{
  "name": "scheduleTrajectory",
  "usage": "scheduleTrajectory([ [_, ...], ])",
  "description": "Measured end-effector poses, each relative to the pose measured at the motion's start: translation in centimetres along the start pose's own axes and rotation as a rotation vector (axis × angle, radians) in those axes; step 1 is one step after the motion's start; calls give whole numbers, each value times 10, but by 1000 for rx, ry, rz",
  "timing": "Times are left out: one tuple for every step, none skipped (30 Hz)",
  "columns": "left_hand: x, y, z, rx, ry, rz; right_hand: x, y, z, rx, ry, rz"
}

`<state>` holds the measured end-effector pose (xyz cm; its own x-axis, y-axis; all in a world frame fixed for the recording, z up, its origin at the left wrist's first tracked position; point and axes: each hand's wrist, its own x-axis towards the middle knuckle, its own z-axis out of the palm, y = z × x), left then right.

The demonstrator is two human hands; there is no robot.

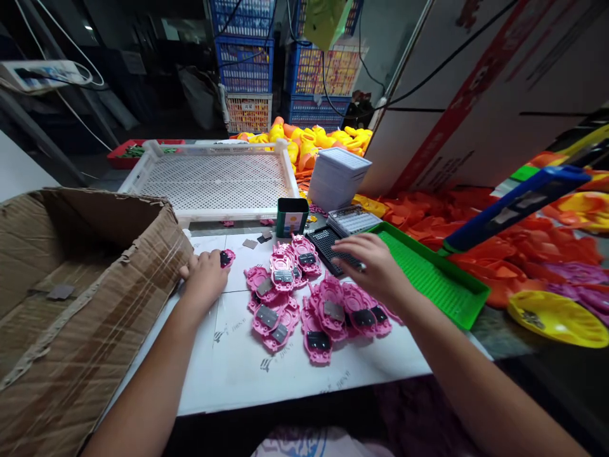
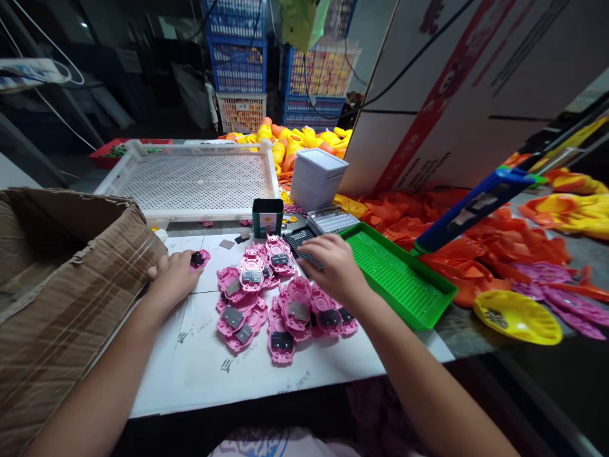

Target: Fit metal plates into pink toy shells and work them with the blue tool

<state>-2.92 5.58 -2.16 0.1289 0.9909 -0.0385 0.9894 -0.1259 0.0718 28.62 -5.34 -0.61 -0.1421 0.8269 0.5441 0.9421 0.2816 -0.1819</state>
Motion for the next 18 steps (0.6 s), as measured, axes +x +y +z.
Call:
scheduleTrajectory([
  [0, 1, -1, -9, 15, 7, 21, 10, 4, -58, -85, 57],
  [-1, 2, -2, -32, 35, 18, 42, 20, 9, -145, -189, 149],
  [-1, 2, -3, -69, 61, 36, 61, 29, 15, -234, -300, 247],
  [-2, 3, -4, -118, 91, 57, 79, 37, 22, -269, -347, 281],
  [-3, 3, -4, -175, 124, 75, 94, 45, 30, -304, -385, 310],
  [-3, 4, -4, -231, 161, 88, 106, 51, 38, -339, -418, 333],
  [-4, 4, -3, -281, 202, 94, 116, 57, 46, -367, -442, 343],
  [-4, 4, -2, -322, 242, 98, 123, 61, 53, -398, -466, 352],
  [-4, 3, 0, -356, 282, 105, 129, 65, 60, -427, -489, 359],
  [-5, 3, 3, -385, 325, 118, 133, 67, 67, -452, -509, 364],
  [-5, 2, 5, -410, 368, 140, 136, 69, 72, -473, -526, 371],
  [-5, 2, 8, -428, 408, 166, 138, 70, 78, -490, -540, 380],
  [-5, 1, 10, -442, 444, 187, 139, 70, 82, -505, -549, 390],
  [-6, 1, 11, -450, 475, 200, 140, 70, 87, -516, -553, 399],
  [-6, 1, 12, -454, 495, 204, 140, 70, 90, -524, -555, 406],
  [-6, 1, 13, -456, 505, 205, 140, 70, 94, -528, -554, 411],
  [-6, 1, 13, -458, 507, 201, 140, 70, 96, -530, -554, 414],
  [-7, 1, 13, -460, 502, 199, 139, 70, 99, -529, -552, 416],
])
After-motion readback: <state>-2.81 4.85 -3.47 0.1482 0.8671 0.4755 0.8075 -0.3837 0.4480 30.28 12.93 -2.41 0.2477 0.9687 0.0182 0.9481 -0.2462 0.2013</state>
